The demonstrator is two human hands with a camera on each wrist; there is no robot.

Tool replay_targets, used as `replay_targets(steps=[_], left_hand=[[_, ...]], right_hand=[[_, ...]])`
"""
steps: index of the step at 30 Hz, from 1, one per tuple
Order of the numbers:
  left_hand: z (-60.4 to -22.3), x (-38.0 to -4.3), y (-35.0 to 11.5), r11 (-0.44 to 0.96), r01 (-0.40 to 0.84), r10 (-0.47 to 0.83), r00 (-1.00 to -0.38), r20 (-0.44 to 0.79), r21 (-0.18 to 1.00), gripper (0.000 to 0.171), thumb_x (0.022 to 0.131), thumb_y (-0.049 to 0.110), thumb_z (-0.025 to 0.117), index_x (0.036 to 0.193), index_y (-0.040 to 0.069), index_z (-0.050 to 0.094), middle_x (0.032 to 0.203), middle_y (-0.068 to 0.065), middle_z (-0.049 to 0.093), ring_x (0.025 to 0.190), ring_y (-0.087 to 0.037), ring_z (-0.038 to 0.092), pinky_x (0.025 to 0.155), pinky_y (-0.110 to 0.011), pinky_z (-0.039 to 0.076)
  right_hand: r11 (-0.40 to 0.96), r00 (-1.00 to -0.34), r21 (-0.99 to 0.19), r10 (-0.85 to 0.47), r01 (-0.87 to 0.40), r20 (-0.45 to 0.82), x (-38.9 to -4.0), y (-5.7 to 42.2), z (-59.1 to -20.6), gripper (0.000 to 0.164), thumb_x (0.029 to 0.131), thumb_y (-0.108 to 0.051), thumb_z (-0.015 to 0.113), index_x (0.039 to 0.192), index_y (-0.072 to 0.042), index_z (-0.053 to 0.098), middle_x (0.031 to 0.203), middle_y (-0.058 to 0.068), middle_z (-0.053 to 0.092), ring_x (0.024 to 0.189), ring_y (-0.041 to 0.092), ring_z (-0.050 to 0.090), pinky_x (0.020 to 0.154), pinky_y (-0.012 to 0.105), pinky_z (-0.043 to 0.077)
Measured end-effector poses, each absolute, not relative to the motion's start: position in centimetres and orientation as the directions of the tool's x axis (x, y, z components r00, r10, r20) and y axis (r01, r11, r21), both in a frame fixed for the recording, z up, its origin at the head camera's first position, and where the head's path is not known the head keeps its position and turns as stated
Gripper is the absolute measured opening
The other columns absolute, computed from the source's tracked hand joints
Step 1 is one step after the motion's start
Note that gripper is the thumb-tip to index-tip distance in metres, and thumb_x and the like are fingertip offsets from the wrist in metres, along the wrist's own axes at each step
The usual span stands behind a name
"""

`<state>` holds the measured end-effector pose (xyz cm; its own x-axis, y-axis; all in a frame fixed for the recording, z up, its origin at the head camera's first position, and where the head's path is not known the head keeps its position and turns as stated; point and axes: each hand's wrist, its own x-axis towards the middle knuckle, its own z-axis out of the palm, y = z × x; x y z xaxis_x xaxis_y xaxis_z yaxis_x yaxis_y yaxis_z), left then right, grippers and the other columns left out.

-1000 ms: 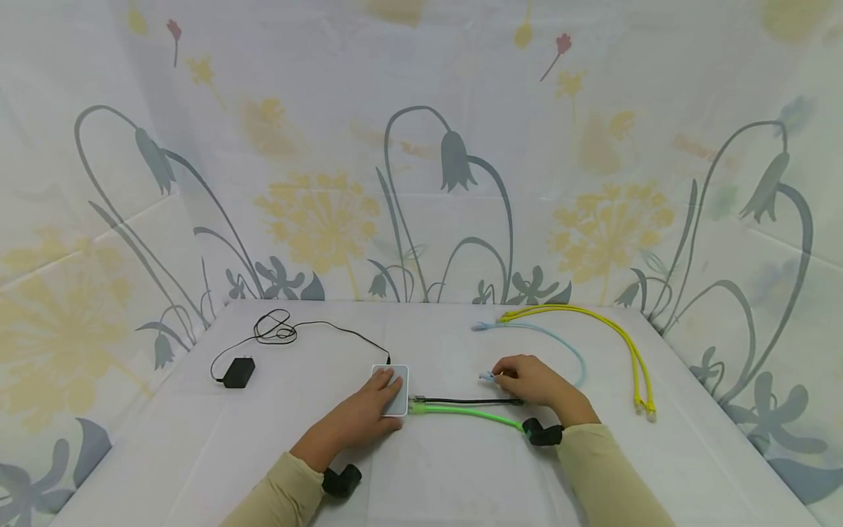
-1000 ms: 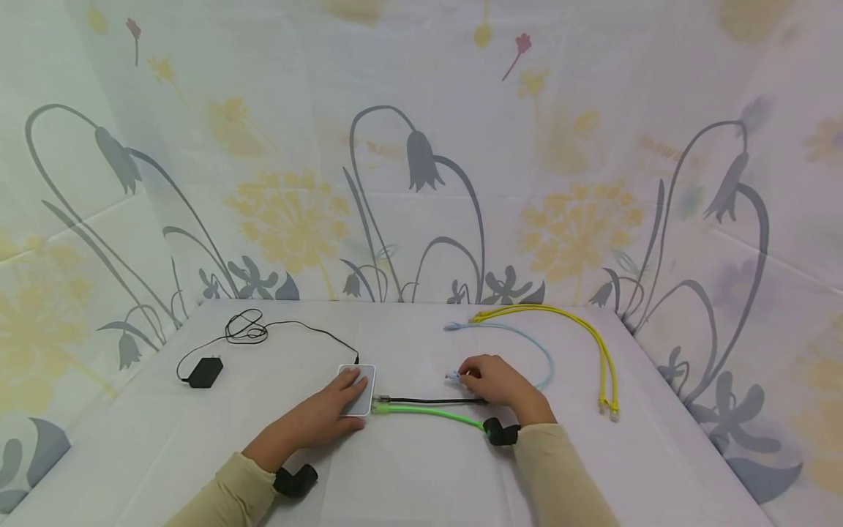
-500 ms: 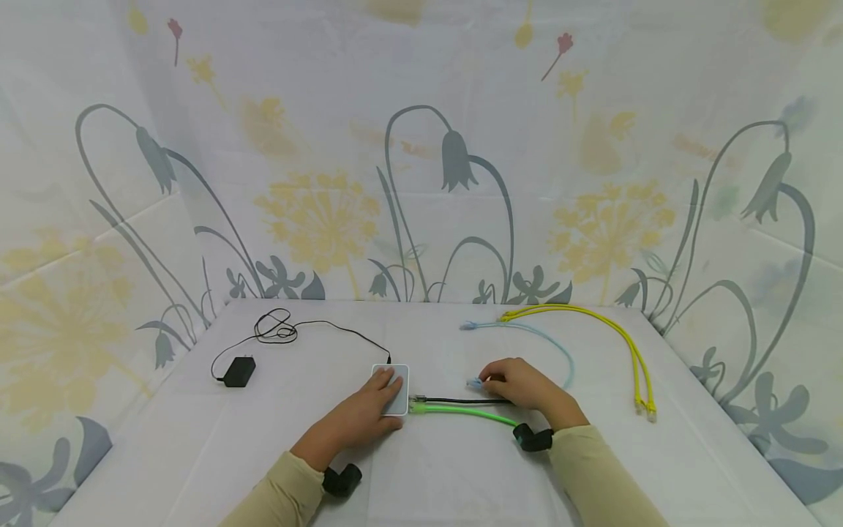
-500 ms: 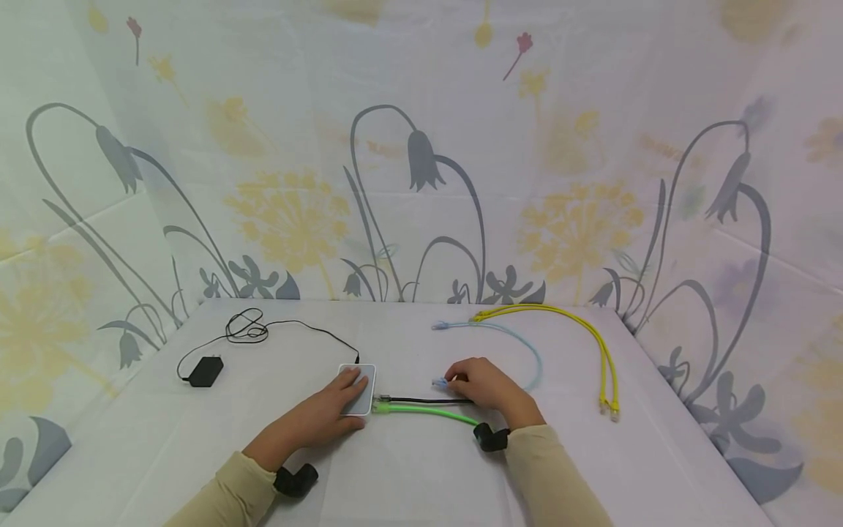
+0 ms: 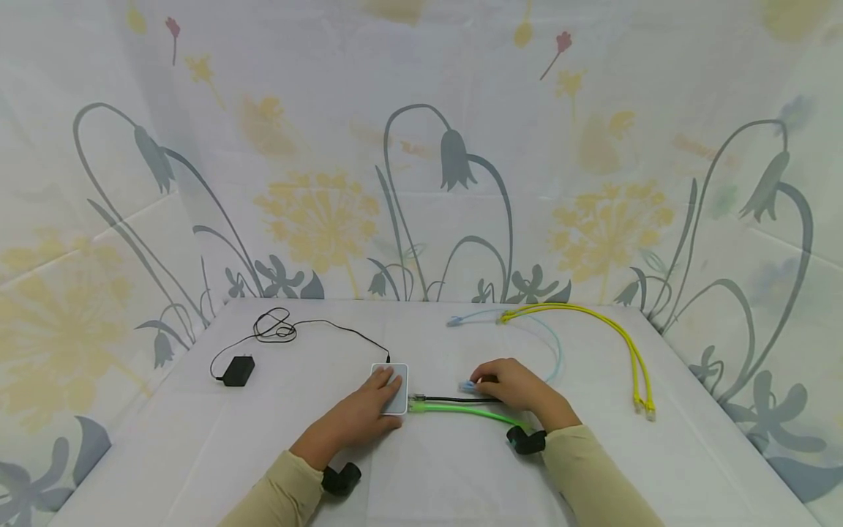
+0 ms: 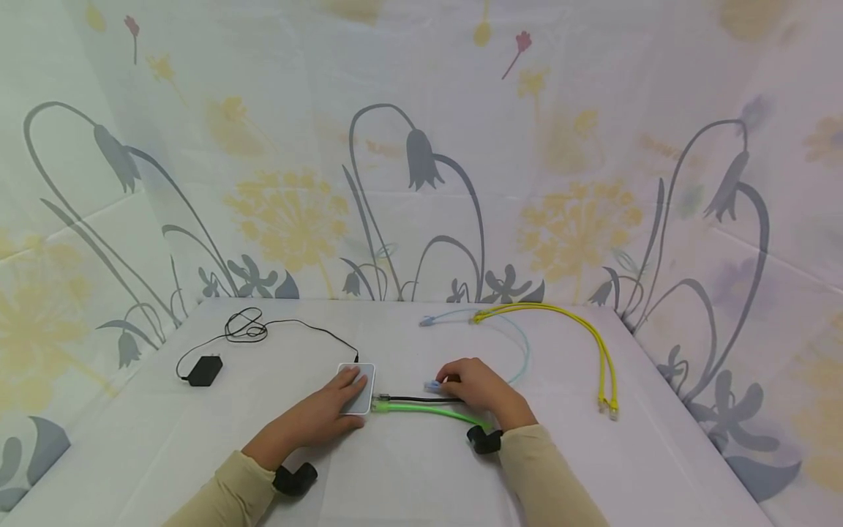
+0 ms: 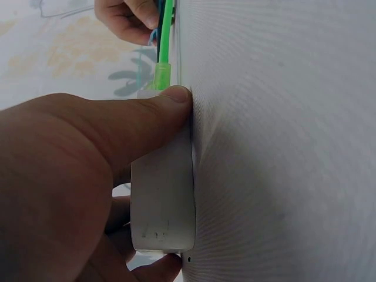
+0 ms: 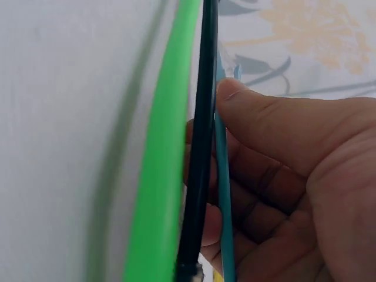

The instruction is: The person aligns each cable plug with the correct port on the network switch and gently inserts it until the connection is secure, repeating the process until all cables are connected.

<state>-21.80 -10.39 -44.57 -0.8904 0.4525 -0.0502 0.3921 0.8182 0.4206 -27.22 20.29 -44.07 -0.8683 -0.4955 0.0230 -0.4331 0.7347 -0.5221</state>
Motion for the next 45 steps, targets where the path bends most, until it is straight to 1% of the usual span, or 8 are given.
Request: replay_targets(steps=[8, 17, 22, 26, 31, 37, 45], left_hand=[[-44.7, -21.8, -10.4, 0.82, 0.392, 0.452, -0.891, -0.05, 0.417, 0.073, 0.092, 0.034, 0.066, 0.151, 0.006, 0.033, 0.161, -0.016, 0.021, 0.15, -0.035, 0.015, 0.116, -0.05, 0.027], [-44.8, -21.9, -10.4, 0.822, 0.399, 0.453, -0.89, -0.044, 0.407, 0.073, 0.092, 0.034, 0.066, 0.151, 0.006, 0.034, 0.161, -0.016, 0.022, 0.15, -0.035, 0.016, 0.116, -0.05, 0.028], [-44.7, -21.9, -10.3, 0.824, 0.399, 0.453, -0.89, -0.045, 0.403, 0.072, 0.092, 0.034, 0.066, 0.15, 0.006, 0.034, 0.16, -0.016, 0.022, 0.15, -0.035, 0.016, 0.116, -0.049, 0.028], [-44.5, -21.8, -10.3, 0.822, 0.399, 0.454, -0.89, -0.045, 0.406, 0.073, 0.091, 0.034, 0.066, 0.15, 0.005, 0.034, 0.16, -0.017, 0.022, 0.15, -0.035, 0.016, 0.116, -0.05, 0.028], [-44.5, -21.8, -10.3, 0.822, 0.397, 0.453, -0.89, -0.047, 0.408, 0.073, 0.091, 0.034, 0.067, 0.15, 0.006, 0.034, 0.16, -0.016, 0.022, 0.15, -0.036, 0.016, 0.116, -0.049, 0.028], [-44.5, -21.8, -10.3, 0.822, 0.398, 0.455, -0.889, -0.049, 0.408, 0.073, 0.091, 0.033, 0.067, 0.15, 0.006, 0.034, 0.16, -0.017, 0.022, 0.149, -0.036, 0.016, 0.116, -0.05, 0.028], [-44.5, -21.9, -10.3, 0.826, 0.383, 0.446, -0.892, -0.066, 0.414, 0.073, 0.092, 0.035, 0.066, 0.151, 0.007, 0.034, 0.161, -0.015, 0.021, 0.15, -0.035, 0.014, 0.117, -0.049, 0.027]], right_hand=[[0.715, -0.851, -0.522, -0.523, -0.465, 0.042, -27.1, 19.4, -44.4, 0.014, 0.094, -0.017, 0.062, 0.102, -0.018, 0.073, 0.085, -0.01, 0.065, 0.078, 0.006, 0.054, 0.073, 0.025, 0.046], [0.715, -0.849, -0.505, -0.525, -0.483, 0.069, -26.8, 18.6, -44.5, 0.012, 0.093, -0.017, 0.065, 0.101, -0.018, 0.073, 0.095, -0.008, 0.067, 0.087, 0.008, 0.059, 0.078, 0.028, 0.049], [0.713, -0.847, -0.502, -0.525, -0.49, 0.081, -26.7, 18.0, -44.7, 0.011, 0.092, -0.018, 0.065, 0.1, -0.019, 0.074, 0.096, -0.009, 0.067, 0.09, 0.009, 0.06, 0.08, 0.029, 0.049], [0.713, -0.851, -0.504, -0.516, -0.487, 0.093, -26.6, 17.4, -44.7, 0.011, 0.092, -0.015, 0.066, 0.099, -0.018, 0.074, 0.096, -0.008, 0.068, 0.09, 0.01, 0.061, 0.081, 0.03, 0.05], [0.715, -0.852, -0.499, -0.514, -0.49, 0.101, -26.6, 16.7, -44.7, 0.012, 0.092, -0.013, 0.065, 0.101, -0.012, 0.072, 0.098, -0.003, 0.069, 0.093, 0.013, 0.062, 0.083, 0.033, 0.051], [0.716, -0.847, -0.487, -0.521, -0.5, 0.104, -26.5, 15.7, -44.7, 0.01, 0.093, -0.011, 0.063, 0.1, -0.01, 0.071, 0.094, -0.002, 0.067, 0.088, 0.011, 0.06, 0.08, 0.032, 0.05], [0.716, -0.854, -0.509, -0.515, -0.478, 0.078, -26.5, 14.7, -44.8, 0.01, 0.095, -0.013, 0.06, 0.1, -0.012, 0.069, 0.093, -0.003, 0.068, 0.085, 0.01, 0.058, 0.079, 0.033, 0.05]])
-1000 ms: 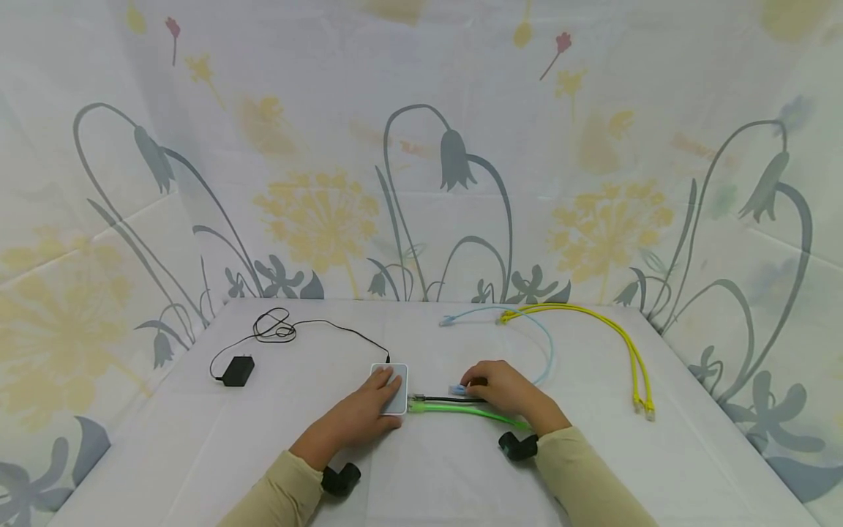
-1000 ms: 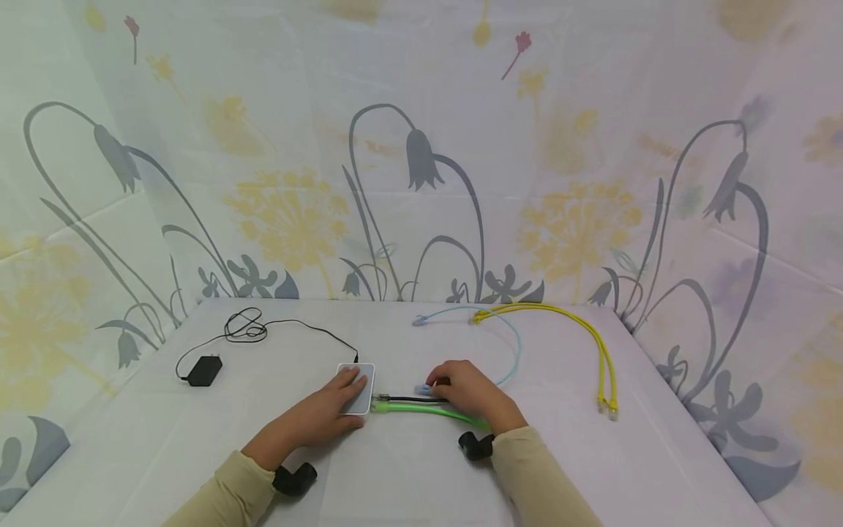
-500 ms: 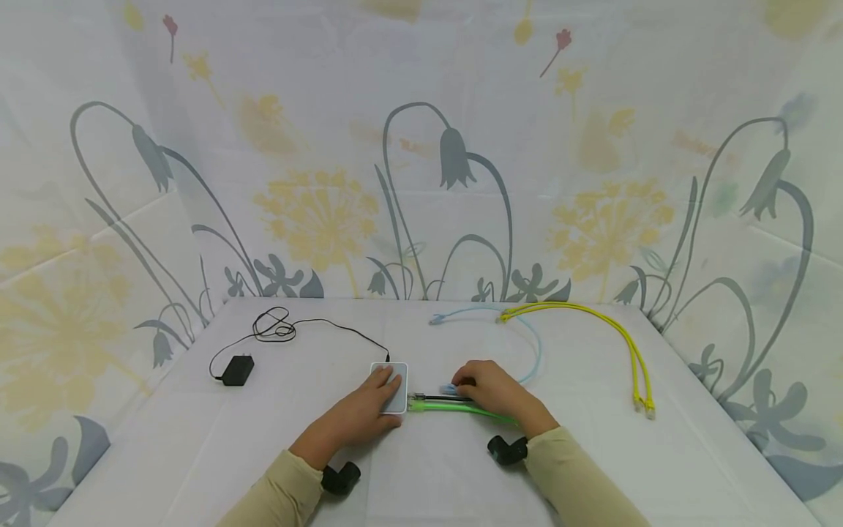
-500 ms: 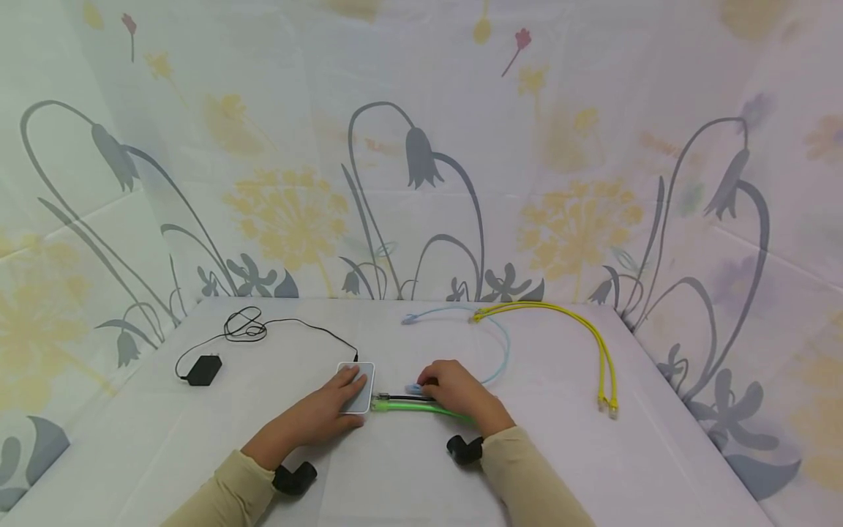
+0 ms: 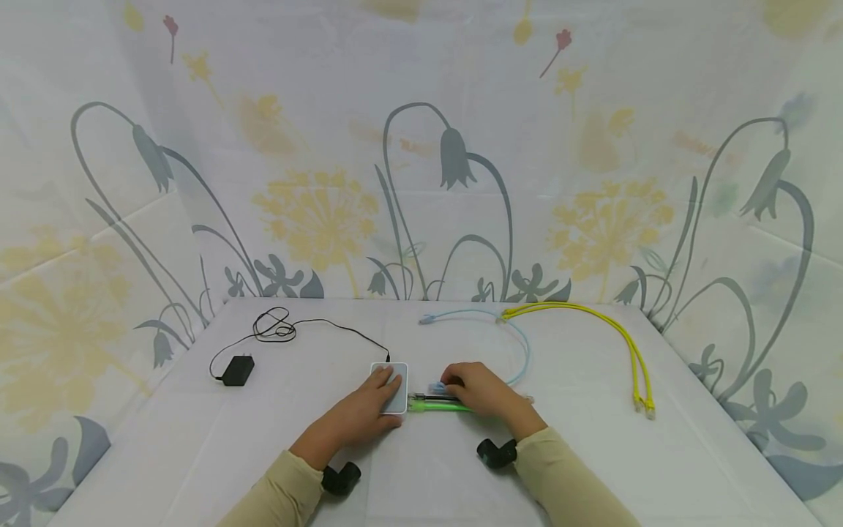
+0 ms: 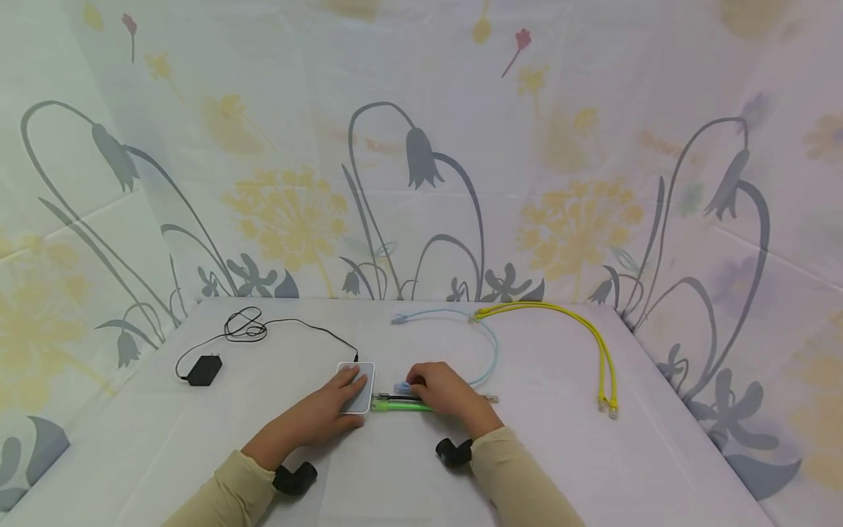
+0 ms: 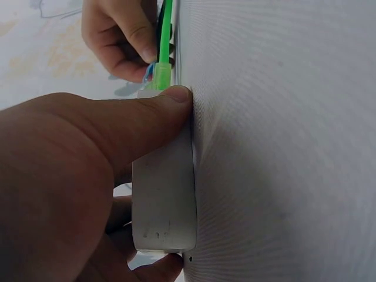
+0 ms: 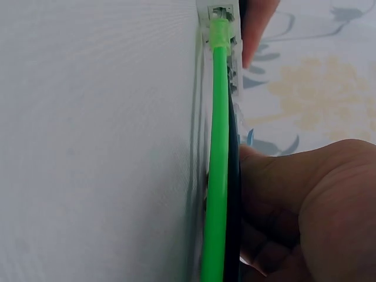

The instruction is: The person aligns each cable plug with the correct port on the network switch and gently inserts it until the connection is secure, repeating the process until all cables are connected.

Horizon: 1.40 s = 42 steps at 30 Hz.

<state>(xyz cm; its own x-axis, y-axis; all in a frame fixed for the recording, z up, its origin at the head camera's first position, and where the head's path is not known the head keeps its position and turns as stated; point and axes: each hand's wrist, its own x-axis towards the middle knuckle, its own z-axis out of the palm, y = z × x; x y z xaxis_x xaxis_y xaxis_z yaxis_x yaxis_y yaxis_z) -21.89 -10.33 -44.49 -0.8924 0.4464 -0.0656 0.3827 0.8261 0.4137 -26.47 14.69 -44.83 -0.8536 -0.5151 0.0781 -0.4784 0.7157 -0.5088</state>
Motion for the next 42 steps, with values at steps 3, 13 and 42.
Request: replay_targets(steps=[3, 13, 42], left_hand=[[-44.5, -21.9, -10.3, 0.825, 0.383, 0.446, -0.893, -0.063, 0.416, 0.073, 0.092, 0.035, 0.066, 0.151, 0.007, 0.034, 0.161, -0.015, 0.021, 0.15, -0.035, 0.015, 0.117, -0.049, 0.027], [-44.6, -21.9, -10.4, 0.819, 0.393, 0.455, -0.889, -0.057, 0.417, 0.073, 0.092, 0.034, 0.066, 0.151, 0.006, 0.034, 0.161, -0.016, 0.021, 0.15, -0.035, 0.015, 0.117, -0.05, 0.027], [-44.3, -21.7, -10.5, 0.807, 0.418, 0.472, -0.881, -0.029, 0.418, 0.071, 0.092, 0.031, 0.066, 0.149, 0.003, 0.035, 0.159, -0.018, 0.023, 0.149, -0.037, 0.017, 0.116, -0.049, 0.029]], right_hand=[[0.71, -0.853, -0.52, -0.517, -0.475, 0.073, -26.5, 14.5, -44.8, 0.009, 0.096, -0.012, 0.06, 0.099, -0.012, 0.068, 0.092, -0.002, 0.067, 0.084, 0.01, 0.057, 0.078, 0.034, 0.05], [0.71, -0.845, -0.512, -0.53, -0.484, 0.063, -26.5, 13.7, -44.8, 0.009, 0.095, -0.011, 0.06, 0.101, -0.011, 0.068, 0.095, -0.001, 0.066, 0.086, 0.011, 0.057, 0.08, 0.036, 0.05], [0.667, -0.835, -0.548, -0.539, -0.504, 0.111, -26.9, 11.9, -45.2, 0.011, 0.094, -0.015, 0.063, 0.102, -0.013, 0.07, 0.095, -0.003, 0.068, 0.084, 0.009, 0.058, 0.077, 0.032, 0.05]])
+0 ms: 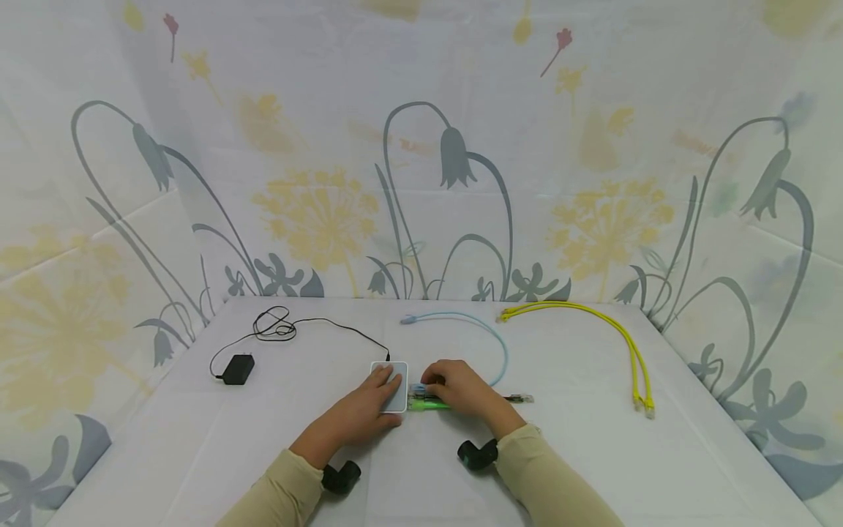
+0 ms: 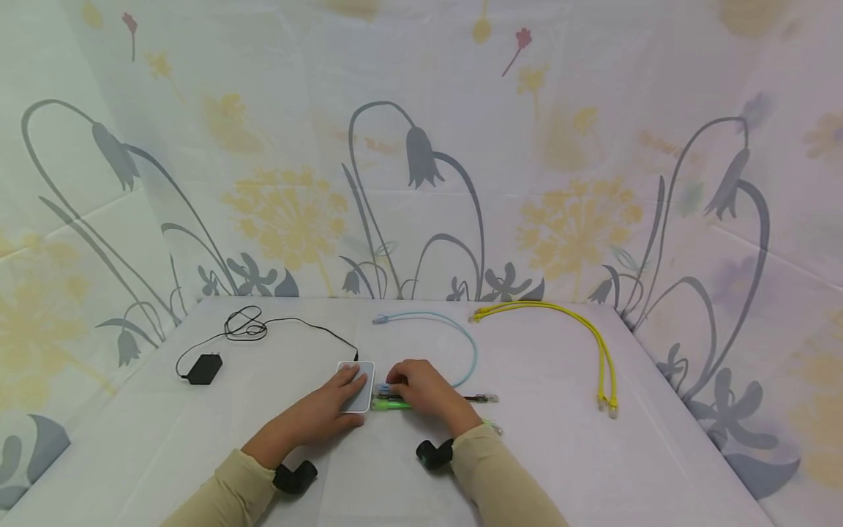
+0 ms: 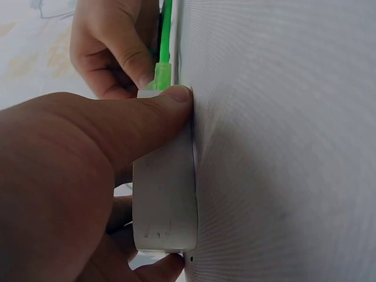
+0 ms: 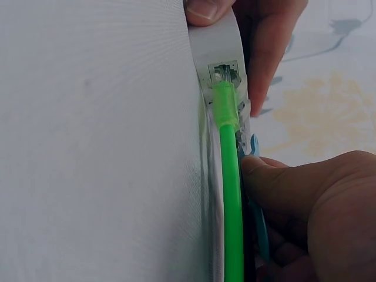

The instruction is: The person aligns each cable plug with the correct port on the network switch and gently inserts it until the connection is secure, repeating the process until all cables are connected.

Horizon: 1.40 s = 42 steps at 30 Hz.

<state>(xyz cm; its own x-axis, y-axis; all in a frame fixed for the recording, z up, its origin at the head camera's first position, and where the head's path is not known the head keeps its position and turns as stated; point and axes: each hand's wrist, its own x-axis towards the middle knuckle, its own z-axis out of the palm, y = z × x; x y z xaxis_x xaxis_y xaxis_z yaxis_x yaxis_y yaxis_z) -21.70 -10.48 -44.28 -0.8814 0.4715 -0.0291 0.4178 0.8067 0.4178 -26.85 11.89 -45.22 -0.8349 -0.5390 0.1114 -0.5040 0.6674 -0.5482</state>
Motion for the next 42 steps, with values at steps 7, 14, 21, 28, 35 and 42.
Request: replay_targets(steps=[7, 14, 21, 28, 35, 42], left_hand=[[-44.35, -21.72, -10.49, 0.806, 0.415, 0.471, -0.882, -0.032, 0.421, 0.071, 0.093, 0.031, 0.065, 0.15, 0.003, 0.034, 0.16, -0.018, 0.022, 0.149, -0.037, 0.017, 0.115, -0.049, 0.029], [-44.41, -21.82, -10.48, 0.81, 0.406, 0.465, -0.884, -0.041, 0.423, 0.071, 0.093, 0.032, 0.065, 0.15, 0.004, 0.034, 0.16, -0.017, 0.022, 0.15, -0.036, 0.015, 0.116, -0.049, 0.029], [-44.5, -21.91, -10.47, 0.812, 0.403, 0.462, -0.886, -0.044, 0.422, 0.072, 0.092, 0.032, 0.065, 0.15, 0.004, 0.034, 0.16, -0.017, 0.022, 0.15, -0.036, 0.015, 0.116, -0.049, 0.029], [-44.4, -21.84, -10.45, 0.81, 0.401, 0.462, -0.886, -0.045, 0.428, 0.072, 0.092, 0.032, 0.066, 0.15, 0.004, 0.034, 0.16, -0.017, 0.021, 0.15, -0.036, 0.015, 0.116, -0.049, 0.028], [-44.23, -21.76, -10.42, 0.807, 0.402, 0.464, -0.885, -0.043, 0.432, 0.071, 0.092, 0.031, 0.066, 0.15, 0.003, 0.034, 0.16, -0.018, 0.022, 0.149, -0.037, 0.015, 0.116, -0.05, 0.028], [-44.37, -21.89, -10.41, 0.809, 0.393, 0.459, -0.887, -0.052, 0.437, 0.072, 0.092, 0.032, 0.066, 0.15, 0.004, 0.034, 0.16, -0.017, 0.022, 0.15, -0.036, 0.014, 0.116, -0.049, 0.028]], right_hand=[[0.649, -0.829, -0.565, -0.546, -0.509, 0.12, -26.84, 11.86, -45.3, 0.011, 0.094, -0.014, 0.063, 0.103, -0.014, 0.07, 0.096, -0.003, 0.067, 0.083, 0.009, 0.057, 0.076, 0.031, 0.049], [0.647, -0.826, -0.562, -0.55, -0.516, 0.125, -26.86, 11.83, -45.4, 0.011, 0.095, -0.014, 0.062, 0.103, -0.013, 0.07, 0.095, -0.003, 0.068, 0.083, 0.009, 0.058, 0.076, 0.03, 0.049], [0.634, -0.823, -0.575, -0.553, -0.517, 0.13, -26.92, 11.82, -45.48, 0.011, 0.095, -0.015, 0.062, 0.103, -0.014, 0.07, 0.094, -0.004, 0.067, 0.082, 0.008, 0.058, 0.075, 0.029, 0.049], [0.643, -0.827, -0.57, -0.55, -0.511, 0.12, -26.98, 11.83, -45.45, 0.011, 0.095, -0.015, 0.062, 0.103, -0.014, 0.07, 0.094, -0.004, 0.067, 0.082, 0.008, 0.057, 0.076, 0.03, 0.049], [0.641, -0.83, -0.581, -0.546, -0.502, 0.116, -26.89, 11.81, -45.23, 0.011, 0.095, -0.016, 0.062, 0.103, -0.014, 0.07, 0.094, -0.004, 0.068, 0.084, 0.008, 0.058, 0.079, 0.031, 0.049], [0.632, -0.825, -0.587, -0.554, -0.506, 0.116, -26.95, 11.84, -45.45, 0.012, 0.095, -0.016, 0.062, 0.103, -0.015, 0.07, 0.095, -0.003, 0.068, 0.087, 0.009, 0.06, 0.08, 0.032, 0.05]])
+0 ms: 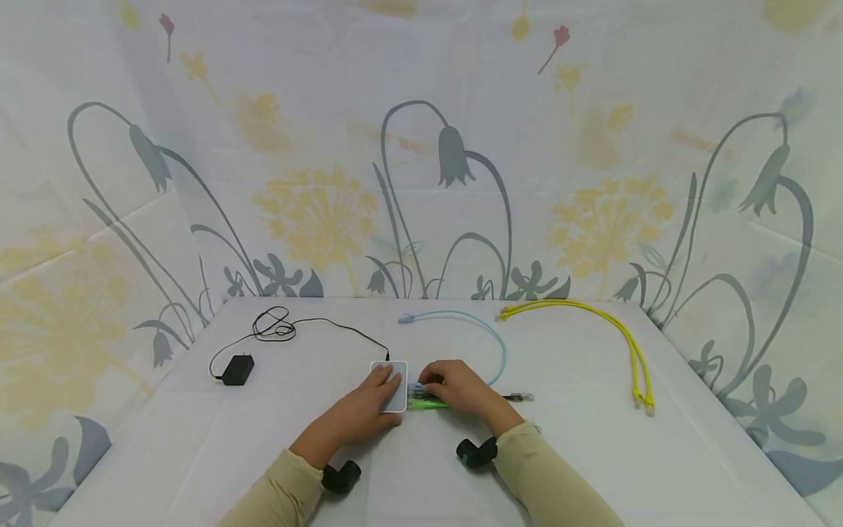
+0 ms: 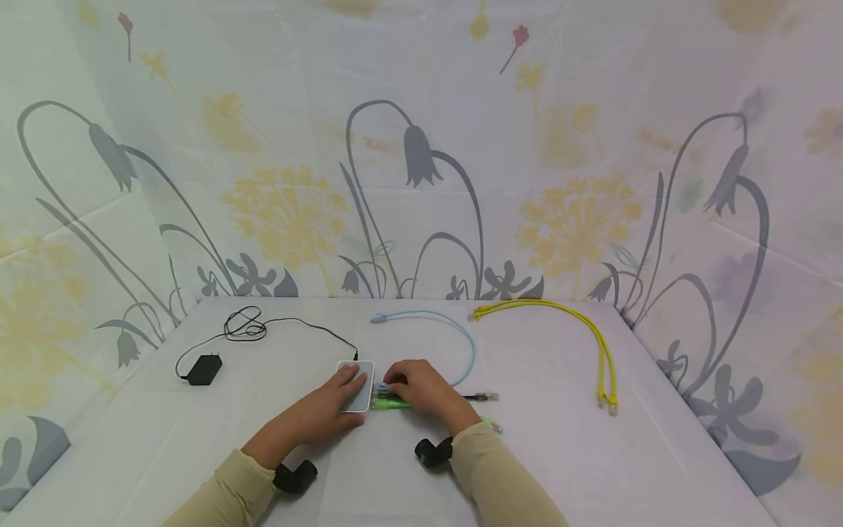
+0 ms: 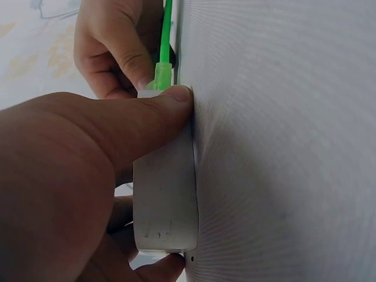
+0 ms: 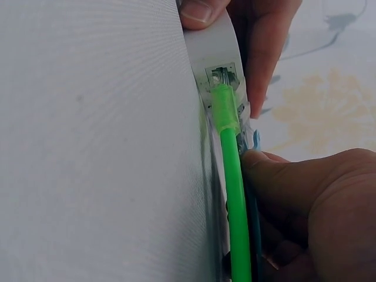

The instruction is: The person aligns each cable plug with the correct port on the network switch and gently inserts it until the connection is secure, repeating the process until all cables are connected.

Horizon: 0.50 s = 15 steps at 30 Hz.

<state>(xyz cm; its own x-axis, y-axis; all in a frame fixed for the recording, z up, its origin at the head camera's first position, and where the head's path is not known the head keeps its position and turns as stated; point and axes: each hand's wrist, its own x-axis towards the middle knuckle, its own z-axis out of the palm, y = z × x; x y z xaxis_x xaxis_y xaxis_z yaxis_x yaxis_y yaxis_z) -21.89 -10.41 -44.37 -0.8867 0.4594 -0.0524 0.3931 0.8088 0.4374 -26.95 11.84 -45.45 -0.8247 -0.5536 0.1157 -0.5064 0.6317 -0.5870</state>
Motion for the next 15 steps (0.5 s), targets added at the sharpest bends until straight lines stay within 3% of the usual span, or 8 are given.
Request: replay_targets(steps=[15], left_hand=[[-44.25, -21.85, -10.4, 0.811, 0.401, 0.463, -0.885, -0.048, 0.427, 0.072, 0.092, 0.032, 0.066, 0.15, 0.004, 0.034, 0.16, -0.018, 0.023, 0.149, -0.037, 0.016, 0.115, -0.05, 0.029]], right_hand=[[0.649, -0.83, -0.576, -0.55, -0.497, 0.096, -26.99, 11.71, -45.19, 0.016, 0.094, -0.015, 0.062, 0.105, -0.013, 0.074, 0.103, -0.001, 0.072, 0.1, 0.015, 0.064, 0.089, 0.038, 0.051]])
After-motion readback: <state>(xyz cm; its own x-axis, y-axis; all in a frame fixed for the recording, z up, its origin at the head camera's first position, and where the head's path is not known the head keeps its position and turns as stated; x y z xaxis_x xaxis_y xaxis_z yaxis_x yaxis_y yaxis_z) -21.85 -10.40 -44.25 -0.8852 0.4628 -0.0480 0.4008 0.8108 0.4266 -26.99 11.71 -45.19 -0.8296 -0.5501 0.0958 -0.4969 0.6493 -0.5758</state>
